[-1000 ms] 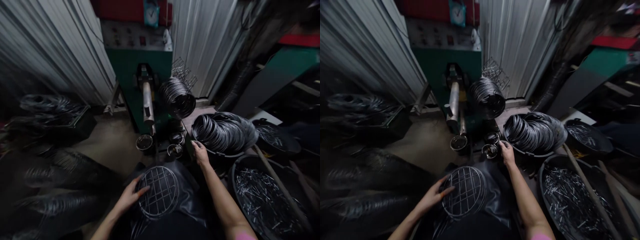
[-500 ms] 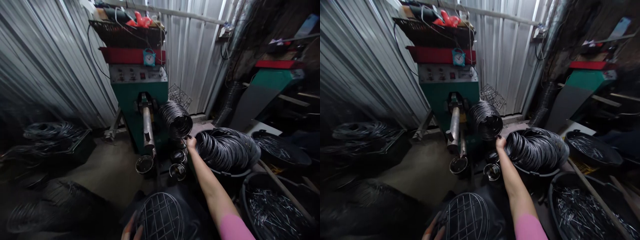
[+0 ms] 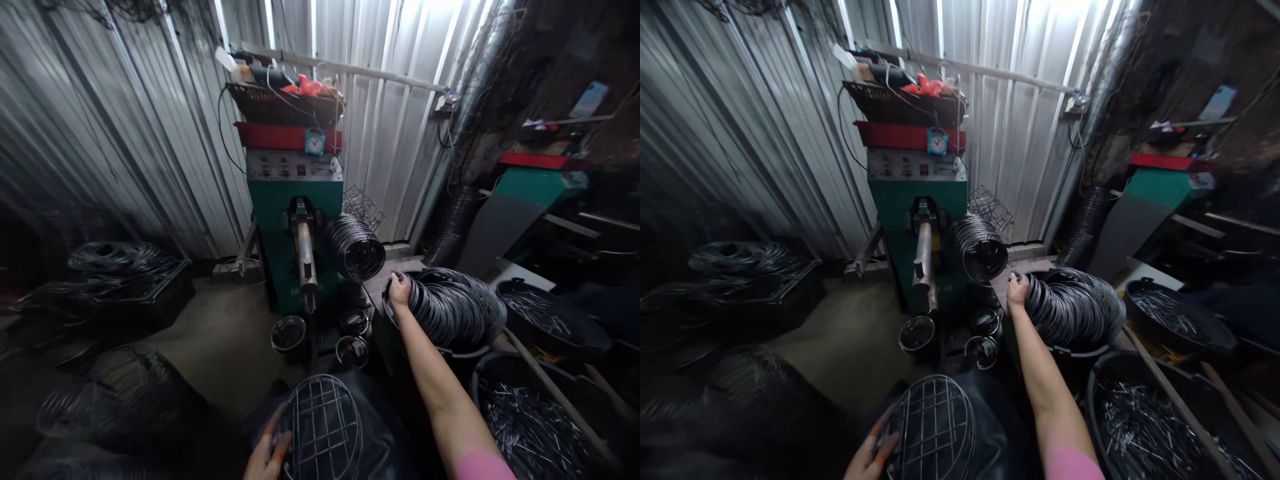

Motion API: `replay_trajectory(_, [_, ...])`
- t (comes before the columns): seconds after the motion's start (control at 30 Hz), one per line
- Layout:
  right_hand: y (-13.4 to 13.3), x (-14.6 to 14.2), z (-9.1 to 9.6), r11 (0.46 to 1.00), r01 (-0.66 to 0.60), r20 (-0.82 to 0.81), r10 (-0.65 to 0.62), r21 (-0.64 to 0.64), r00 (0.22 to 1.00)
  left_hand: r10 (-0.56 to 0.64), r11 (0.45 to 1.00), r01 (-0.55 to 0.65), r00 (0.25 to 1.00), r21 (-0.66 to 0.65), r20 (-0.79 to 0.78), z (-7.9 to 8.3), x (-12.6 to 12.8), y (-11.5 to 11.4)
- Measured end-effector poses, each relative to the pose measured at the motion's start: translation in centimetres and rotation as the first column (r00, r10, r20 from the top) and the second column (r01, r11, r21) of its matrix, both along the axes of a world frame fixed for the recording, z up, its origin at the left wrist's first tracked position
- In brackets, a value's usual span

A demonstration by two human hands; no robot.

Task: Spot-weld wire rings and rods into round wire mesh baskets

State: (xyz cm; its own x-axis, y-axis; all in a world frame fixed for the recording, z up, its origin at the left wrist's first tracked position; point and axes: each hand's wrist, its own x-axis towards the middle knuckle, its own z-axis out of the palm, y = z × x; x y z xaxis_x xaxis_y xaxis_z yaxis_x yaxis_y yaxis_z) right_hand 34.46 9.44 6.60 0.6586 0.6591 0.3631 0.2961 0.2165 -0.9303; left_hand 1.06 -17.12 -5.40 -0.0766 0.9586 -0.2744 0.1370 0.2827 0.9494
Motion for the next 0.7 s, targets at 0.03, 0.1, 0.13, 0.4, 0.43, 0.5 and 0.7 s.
replay_trajectory(0.03, [-0.3,-0.1,1.0,1.0,-0.016,0.0,0.016,0.006,1.0,-0.004,1.0,0.003,1.0,0.009,0.013,0.5,-0.1,0.3])
replay_trajectory(0.1, [-1.6,-0.5,2.7,0.996,-0.086,-0.01,0.086,0.0,0.996,0.001,1.0,-0.001,0.998,0.003,0.061,1.5,-0.1,0.5])
replay_trajectory(0.13, [-2.8,-0.9,3.2,0.99,-0.143,-0.018,0.143,-0.013,0.99,0.004,1.0,-0.003,0.995,-0.01,0.098,1.9,-0.2,0.5])
replay_trajectory(0.4, [-18.4,-8.0,-3.3,0.539,-0.72,-0.007,0.799,-0.437,0.602,0.286,0.948,-0.176,0.84,-0.266,0.461,2.1,-1.0,-0.6])
replay_trajectory(0.43, [-19.7,-8.6,-4.8,0.515,-0.707,-0.011,0.805,-0.485,0.593,0.308,0.942,-0.19,0.816,-0.277,0.489,2.0,-1.1,-0.6])
replay_trajectory(0.5, [-21.3,-9.0,-7.4,0.515,-0.652,0.002,0.786,-0.557,0.619,0.322,0.937,-0.196,0.801,-0.288,0.505,1.6,-1.1,-0.5])
replay_trajectory(0.7, [-22.6,-8.4,-10.9,0.509,-0.641,-0.062,0.754,-0.575,0.654,0.316,0.931,-0.172,0.819,-0.321,0.478,1.2,-1.1,-0.2])
